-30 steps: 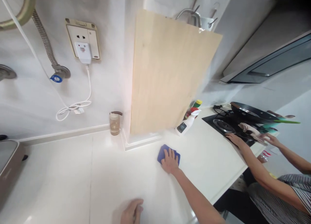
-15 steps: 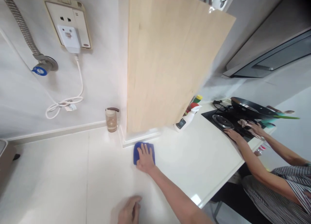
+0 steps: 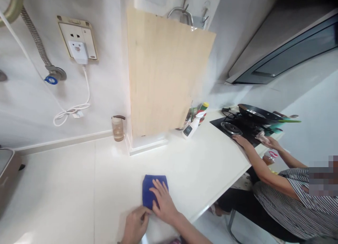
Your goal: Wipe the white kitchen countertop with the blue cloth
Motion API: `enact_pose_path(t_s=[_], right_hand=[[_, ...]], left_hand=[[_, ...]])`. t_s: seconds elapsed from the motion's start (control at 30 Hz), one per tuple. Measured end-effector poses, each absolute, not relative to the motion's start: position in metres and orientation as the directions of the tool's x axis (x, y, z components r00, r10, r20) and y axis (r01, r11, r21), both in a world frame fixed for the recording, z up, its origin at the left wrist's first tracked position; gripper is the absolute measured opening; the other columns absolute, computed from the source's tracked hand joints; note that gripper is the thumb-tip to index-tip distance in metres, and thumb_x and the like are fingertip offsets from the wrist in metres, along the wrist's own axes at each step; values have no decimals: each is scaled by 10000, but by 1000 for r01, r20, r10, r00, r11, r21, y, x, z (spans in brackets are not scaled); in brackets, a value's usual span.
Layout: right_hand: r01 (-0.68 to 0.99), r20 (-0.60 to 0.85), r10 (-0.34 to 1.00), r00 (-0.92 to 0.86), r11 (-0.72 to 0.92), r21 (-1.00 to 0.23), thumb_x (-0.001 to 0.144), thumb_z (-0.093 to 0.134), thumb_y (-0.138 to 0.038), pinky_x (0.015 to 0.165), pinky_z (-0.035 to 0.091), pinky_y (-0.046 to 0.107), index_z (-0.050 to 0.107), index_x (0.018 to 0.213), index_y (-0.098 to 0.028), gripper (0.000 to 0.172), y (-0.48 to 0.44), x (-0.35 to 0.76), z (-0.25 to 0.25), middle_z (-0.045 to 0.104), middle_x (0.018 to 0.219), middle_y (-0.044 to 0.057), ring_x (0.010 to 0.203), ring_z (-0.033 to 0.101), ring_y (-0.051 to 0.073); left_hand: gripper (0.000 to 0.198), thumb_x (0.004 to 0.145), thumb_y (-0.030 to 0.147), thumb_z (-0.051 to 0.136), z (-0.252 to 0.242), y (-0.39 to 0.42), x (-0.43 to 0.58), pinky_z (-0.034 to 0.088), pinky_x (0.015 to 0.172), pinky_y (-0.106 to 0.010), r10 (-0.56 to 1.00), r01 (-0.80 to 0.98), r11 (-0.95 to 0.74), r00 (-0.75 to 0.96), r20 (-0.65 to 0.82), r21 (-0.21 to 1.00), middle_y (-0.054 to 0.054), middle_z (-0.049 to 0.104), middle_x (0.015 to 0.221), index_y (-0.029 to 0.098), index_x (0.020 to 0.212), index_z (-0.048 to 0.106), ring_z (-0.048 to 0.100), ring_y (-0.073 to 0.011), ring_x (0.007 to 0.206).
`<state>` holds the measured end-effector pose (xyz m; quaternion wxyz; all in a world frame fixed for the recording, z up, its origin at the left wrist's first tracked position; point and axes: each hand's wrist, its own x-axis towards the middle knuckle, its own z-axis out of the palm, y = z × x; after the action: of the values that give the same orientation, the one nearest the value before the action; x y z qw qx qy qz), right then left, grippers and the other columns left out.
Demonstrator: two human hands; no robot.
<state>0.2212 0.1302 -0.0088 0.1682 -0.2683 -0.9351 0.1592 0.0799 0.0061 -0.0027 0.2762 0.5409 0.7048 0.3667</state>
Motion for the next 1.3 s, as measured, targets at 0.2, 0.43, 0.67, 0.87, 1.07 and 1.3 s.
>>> enact_pose_path(t_s=[0.2,0.43,0.67,0.87,1.07,1.3], right_hand=[[565,265,636,-725,768,-299,808,422,-127,1169,273,545,475,1355,-199,554,130,296,-22,274,1585,90,1479,185,250],[825,180,858,-481,512,-241,882,354,-256,1183,188,566,406,1425,-174,551,165,344,-34,360,1541,117,1456,261,250],[954,65,964,-259,265,-139,840,316,-215,1160,191,571,275,1500,-118,669,218,307,-30,269,1579,134,1473,199,258],[962,-13,962,-271,271,24,816,338,-158,1163,157,563,313,1495,-120,680,260,259,-16,241,1592,128,1481,159,260],[969,-40,969,-242,244,44,812,348,-170,1124,198,608,288,1496,-63,695,299,203,-8,254,1571,200,1466,184,314],[930,-70,929,-364,366,27,792,391,-203,1128,143,632,249,1507,-44,746,293,119,-13,222,1578,219,1473,136,347]], left_hand=[[302,873,240,418,1,9,78,510,686,-250,958,585,179,-287,-4,791,9,748,792,263,889,719,674,-144,713],[303,887,238,404,-1,9,79,517,681,-249,957,603,168,-288,17,780,14,740,798,265,922,704,671,-140,704],[299,860,177,413,-2,9,81,522,693,-242,959,595,155,-284,26,789,16,746,845,268,903,695,669,-132,705],[327,842,129,389,-3,8,82,519,676,-233,959,566,146,-281,24,812,23,742,877,267,895,680,653,-118,671],[340,825,107,382,-2,10,81,525,646,-228,960,557,131,-278,36,820,7,744,851,261,877,680,648,-121,635],[357,772,80,396,-7,10,81,535,674,-230,964,550,136,-266,18,824,-9,744,853,252,866,695,675,-135,706]])
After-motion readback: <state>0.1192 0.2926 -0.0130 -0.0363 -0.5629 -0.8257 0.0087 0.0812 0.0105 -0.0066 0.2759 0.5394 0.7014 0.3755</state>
